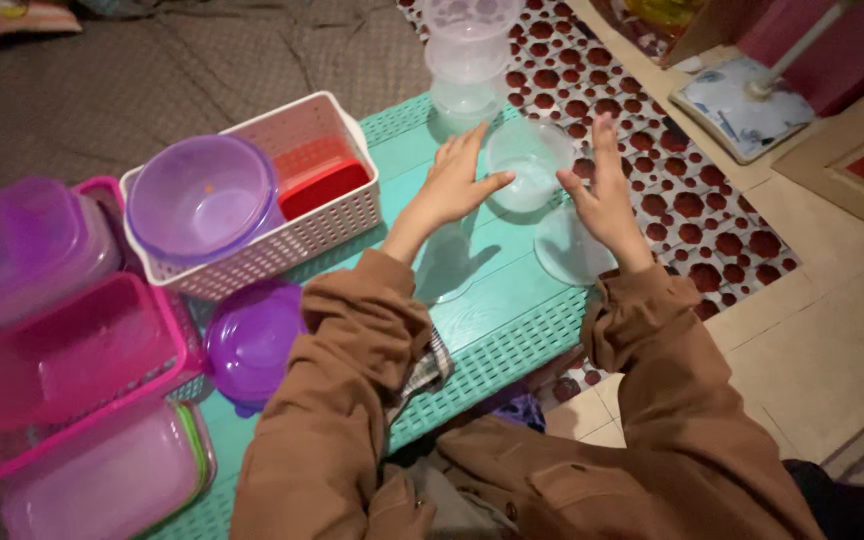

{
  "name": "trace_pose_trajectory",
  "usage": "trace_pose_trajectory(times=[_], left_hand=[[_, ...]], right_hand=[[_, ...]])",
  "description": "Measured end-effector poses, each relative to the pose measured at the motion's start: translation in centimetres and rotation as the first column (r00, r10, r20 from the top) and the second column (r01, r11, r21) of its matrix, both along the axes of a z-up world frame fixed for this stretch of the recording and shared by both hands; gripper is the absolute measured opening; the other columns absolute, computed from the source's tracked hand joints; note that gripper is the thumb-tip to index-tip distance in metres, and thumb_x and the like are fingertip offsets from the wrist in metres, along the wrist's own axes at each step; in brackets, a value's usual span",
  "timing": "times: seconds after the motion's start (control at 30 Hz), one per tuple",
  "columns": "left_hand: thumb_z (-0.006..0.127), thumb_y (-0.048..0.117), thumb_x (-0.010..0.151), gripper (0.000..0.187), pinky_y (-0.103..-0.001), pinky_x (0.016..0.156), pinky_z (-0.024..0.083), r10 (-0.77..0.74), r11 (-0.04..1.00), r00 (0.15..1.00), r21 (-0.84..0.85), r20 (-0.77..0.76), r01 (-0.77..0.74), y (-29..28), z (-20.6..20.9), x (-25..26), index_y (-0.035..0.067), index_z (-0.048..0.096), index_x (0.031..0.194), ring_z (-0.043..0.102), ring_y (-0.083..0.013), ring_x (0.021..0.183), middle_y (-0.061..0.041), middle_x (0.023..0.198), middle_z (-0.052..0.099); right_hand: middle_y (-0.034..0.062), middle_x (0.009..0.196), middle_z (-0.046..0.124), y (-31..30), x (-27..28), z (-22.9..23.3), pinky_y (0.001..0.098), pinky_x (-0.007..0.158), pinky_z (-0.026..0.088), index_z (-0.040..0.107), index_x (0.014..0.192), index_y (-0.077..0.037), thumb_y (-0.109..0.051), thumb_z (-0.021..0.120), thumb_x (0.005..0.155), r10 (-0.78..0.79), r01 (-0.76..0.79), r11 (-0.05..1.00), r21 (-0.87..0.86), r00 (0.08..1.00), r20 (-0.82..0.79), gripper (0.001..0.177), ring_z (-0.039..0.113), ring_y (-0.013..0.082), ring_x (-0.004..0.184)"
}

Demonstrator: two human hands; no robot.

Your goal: The person wipes the exterior of several clear plastic bowls and lids with a checkered cloth. They handle the items one at a time, rotating them to wipe different sides, and place them back on the table after each wipe.

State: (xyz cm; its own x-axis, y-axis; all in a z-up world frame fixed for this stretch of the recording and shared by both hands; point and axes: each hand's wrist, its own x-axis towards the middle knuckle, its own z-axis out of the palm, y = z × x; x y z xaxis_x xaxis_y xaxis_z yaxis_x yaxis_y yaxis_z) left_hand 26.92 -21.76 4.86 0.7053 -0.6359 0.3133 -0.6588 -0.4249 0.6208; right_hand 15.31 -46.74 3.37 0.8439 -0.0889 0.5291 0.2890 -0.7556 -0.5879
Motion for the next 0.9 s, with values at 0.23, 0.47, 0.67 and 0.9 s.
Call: trace_pose_trajectory(times=[0.23, 0.47, 0.67, 0.9], left_hand=[[0.07, 0.052, 0.09, 0.081, -0.044, 0.111, 0.045, -0.198, 0.924, 0.967, 0.3, -0.159, 0.238, 11.1, 2.4, -4.9, -0.001, 0.047, 0.148, 0.055, -0.0406, 0.132, -0.028, 0.143, 0.056], [0.079, 0.053, 0.079, 0.111, -0.054, 0.113, 0.039, 0.173, 0.798, 0.962, 0.602, -0.212, -0.011, 14.4, -2.9, -7.7, 0.001, 0.021, 0.158, 0.037, -0.0474, 0.142, -0.029, 0.154, 0.038], [0.074, 0.056, 0.085, 0.114, -0.053, 0.118, 0.028, 0.173, 0.85, 0.954, 0.527, -0.246, -0.018, 14.4, -7.2, -6.9, 0.001, 0.009, 0.161, 0.024, -0.0526, 0.147, -0.03, 0.159, 0.029], [0.081, 0.048, 0.101, 0.104, -0.056, 0.112, 0.039, 0.095, 0.994, 0.994, 0.058, -0.059, -0.092, 13.4, -8.4, -5.9, -0.008, 0.014, 0.158, 0.037, -0.056, 0.14, -0.045, 0.149, 0.032]], right_hand=[[0.0256, 0.168, 0.027, 8.0, -5.4, 2.2, 0.0458, 0.127, 0.025, 0.023, 0.162, 0.0, -0.037, 0.077, 0.09, 0.302, -0.307, 0.952, 0.014, 0.924, -0.234, 0.097, 0.026, 0.0397, 0.158], [0.0341, 0.159, 0.027, 13.7, -4.9, -1.4, 0.0511, 0.122, 0.023, 0.013, 0.159, 0.0, -0.048, 0.086, 0.075, 0.254, -0.406, 0.889, -0.213, 0.823, -0.508, 0.121, 0.022, 0.0466, 0.151], [0.0321, 0.155, 0.034, 14.9, -3.9, -3.0, 0.0594, 0.121, 0.017, 0.01, 0.161, -0.001, -0.047, 0.09, 0.068, 0.136, -0.29, 0.932, -0.217, 0.836, -0.531, 0.131, 0.027, 0.0454, 0.149], [0.0224, 0.149, 0.05, 15.1, -3.9, -2.9, 0.0622, 0.123, 0.019, 0.012, 0.162, -0.005, -0.043, 0.092, 0.064, 0.156, -0.233, 0.958, -0.166, 0.912, -0.379, 0.132, 0.046, 0.0356, 0.142]])
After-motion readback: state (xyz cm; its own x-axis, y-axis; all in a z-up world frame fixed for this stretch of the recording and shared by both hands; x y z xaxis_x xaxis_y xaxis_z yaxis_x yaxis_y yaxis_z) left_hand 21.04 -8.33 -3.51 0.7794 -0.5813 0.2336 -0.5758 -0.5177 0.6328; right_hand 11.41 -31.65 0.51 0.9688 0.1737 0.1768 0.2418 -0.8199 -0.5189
